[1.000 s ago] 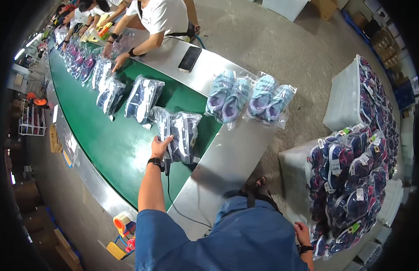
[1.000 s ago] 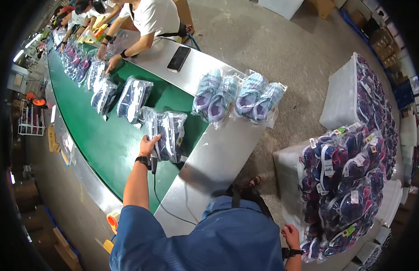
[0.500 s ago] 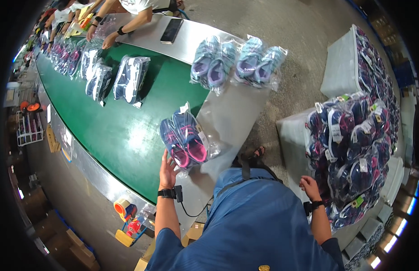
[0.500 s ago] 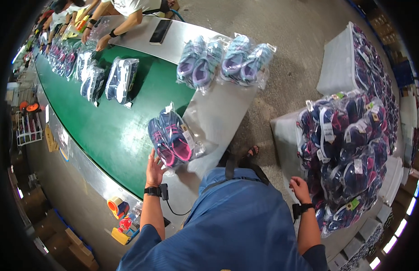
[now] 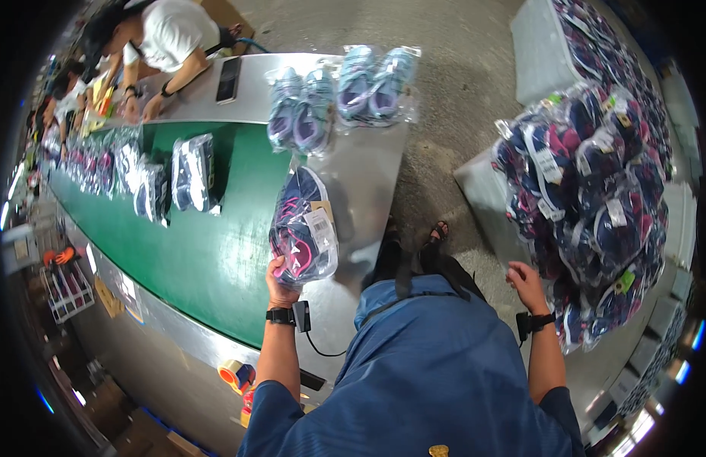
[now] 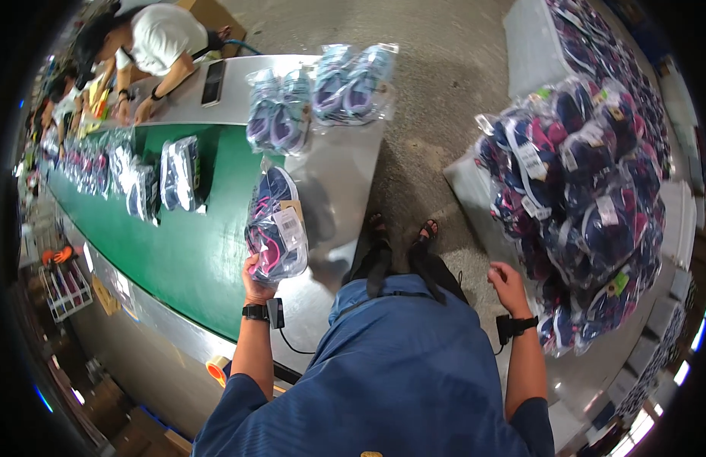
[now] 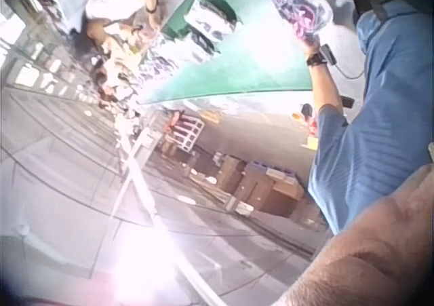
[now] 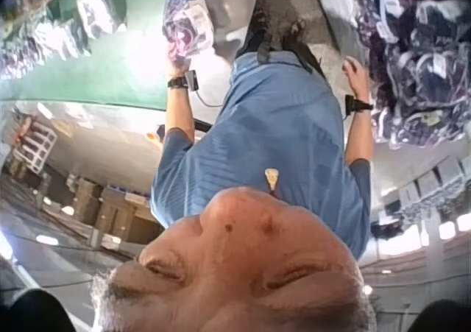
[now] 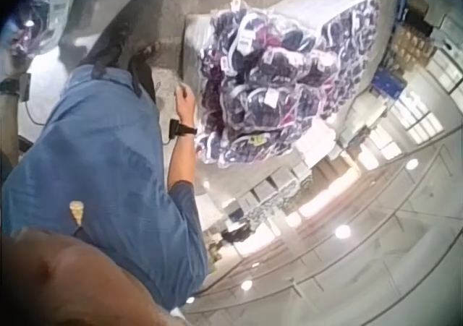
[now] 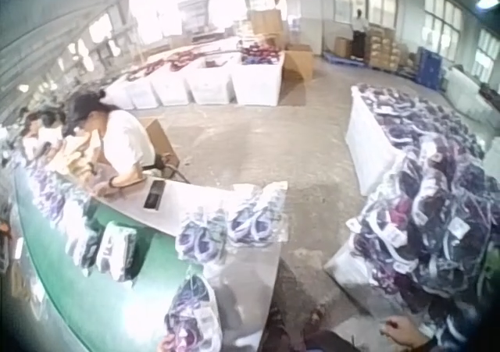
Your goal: The recorder picks up packaged pairs of shoes from a central pile and places them onto a conveyor belt or onto side tables for further processing/sorting.
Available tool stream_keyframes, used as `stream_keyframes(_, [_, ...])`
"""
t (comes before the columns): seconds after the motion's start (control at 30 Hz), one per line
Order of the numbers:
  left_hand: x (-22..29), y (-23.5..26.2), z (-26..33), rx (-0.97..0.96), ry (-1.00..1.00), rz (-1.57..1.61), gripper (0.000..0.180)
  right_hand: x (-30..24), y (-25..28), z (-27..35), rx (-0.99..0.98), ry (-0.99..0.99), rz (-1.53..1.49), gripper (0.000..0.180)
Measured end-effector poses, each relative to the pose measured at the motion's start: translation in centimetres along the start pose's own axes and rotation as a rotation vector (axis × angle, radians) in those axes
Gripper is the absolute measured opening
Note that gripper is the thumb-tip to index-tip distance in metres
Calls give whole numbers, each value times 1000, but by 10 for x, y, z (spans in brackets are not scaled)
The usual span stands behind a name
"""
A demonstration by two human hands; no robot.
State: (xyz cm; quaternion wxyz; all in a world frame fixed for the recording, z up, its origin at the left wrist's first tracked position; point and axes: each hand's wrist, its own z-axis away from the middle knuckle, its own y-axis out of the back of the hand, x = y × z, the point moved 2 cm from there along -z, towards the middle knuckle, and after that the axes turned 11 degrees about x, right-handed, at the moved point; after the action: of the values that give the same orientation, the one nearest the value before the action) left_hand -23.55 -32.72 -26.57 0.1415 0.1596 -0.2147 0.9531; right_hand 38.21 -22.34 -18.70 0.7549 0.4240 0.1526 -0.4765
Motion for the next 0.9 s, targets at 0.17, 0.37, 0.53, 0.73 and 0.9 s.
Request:
stream_keyframes(0.17, [1,-94,17,-110,-19,-221,28,-34,14,4,67,181,-80,35])
stream_keyframes(0.37, [-27,-216,43,-489,49,-601,44,-111,61,32,84,344,-245,36])
stream_keyframes(0.53, [-107,-339,117,-928,17,-954,74,-120,114,58,8,438,-522,38])
stream_keyframes(0.73, [-237,-437,222,-1302,177,-1498,89,-78,178,93,16,477,-394,51])
stream_keyframes(0.9, [-309,-473,260,-1476,69,-1456,72,-8,210,122,206,317,-671,39])
